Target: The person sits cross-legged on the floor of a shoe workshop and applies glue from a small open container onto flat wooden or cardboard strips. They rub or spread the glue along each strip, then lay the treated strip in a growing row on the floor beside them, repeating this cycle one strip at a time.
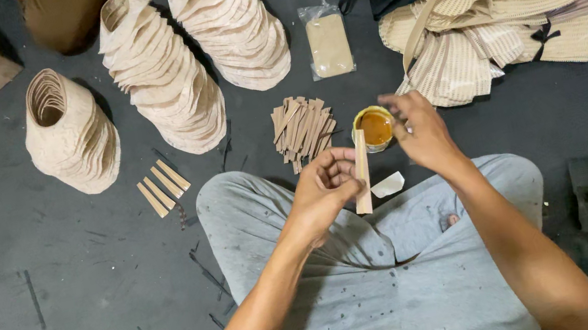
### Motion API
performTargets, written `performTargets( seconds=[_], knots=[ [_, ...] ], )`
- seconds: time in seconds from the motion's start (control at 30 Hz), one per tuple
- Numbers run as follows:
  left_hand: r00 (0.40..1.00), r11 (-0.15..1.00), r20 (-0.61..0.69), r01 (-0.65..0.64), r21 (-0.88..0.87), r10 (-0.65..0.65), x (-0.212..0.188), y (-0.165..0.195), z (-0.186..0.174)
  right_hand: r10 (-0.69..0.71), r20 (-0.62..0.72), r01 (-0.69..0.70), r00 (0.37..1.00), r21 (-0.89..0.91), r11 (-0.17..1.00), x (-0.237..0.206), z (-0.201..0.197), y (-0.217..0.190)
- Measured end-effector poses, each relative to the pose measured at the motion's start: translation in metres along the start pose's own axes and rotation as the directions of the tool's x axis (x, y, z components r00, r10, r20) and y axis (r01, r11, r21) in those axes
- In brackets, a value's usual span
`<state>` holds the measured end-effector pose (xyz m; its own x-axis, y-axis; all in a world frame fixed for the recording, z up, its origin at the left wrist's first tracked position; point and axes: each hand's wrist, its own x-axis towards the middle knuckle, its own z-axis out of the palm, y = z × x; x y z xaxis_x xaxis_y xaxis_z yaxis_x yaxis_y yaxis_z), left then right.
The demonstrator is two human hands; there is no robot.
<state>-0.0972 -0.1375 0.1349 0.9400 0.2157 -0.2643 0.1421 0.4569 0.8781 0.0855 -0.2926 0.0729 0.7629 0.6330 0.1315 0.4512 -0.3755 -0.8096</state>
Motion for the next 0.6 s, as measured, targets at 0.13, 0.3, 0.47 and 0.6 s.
performTargets(
  seconds=[0.13, 0.3, 0.47, 0.6],
  knots=[
    [1.000, 0.999, -0.027, -0.003, -0.032, 0.003, 0.002, -0.006, -0.008, -0.153, 0.094, 0.179, 0.984, -0.517, 0.837, -0.001, 0.032, 0.055],
    [0.998, 1.000, -0.058, 0.005, -0.029, -0.006, 0.004, -0.005, -0.008, -0.097, 0.170, 0.182, 0.981, -0.612, 0.769, 0.001, 0.043, 0.080],
    [0.996, 1.000, -0.082, 0.024, -0.017, -0.026, 0.001, 0.002, -0.006, -0.143, 0.087, 0.166, 0.986, -0.640, 0.751, -0.004, 0.039, 0.082],
    [0.998, 1.000, -0.062, 0.001, -0.029, -0.003, -0.002, 0.007, -0.003, -0.165, 0.044, 0.154, 0.985, -0.649, 0.745, -0.012, 0.031, 0.076]
  ],
)
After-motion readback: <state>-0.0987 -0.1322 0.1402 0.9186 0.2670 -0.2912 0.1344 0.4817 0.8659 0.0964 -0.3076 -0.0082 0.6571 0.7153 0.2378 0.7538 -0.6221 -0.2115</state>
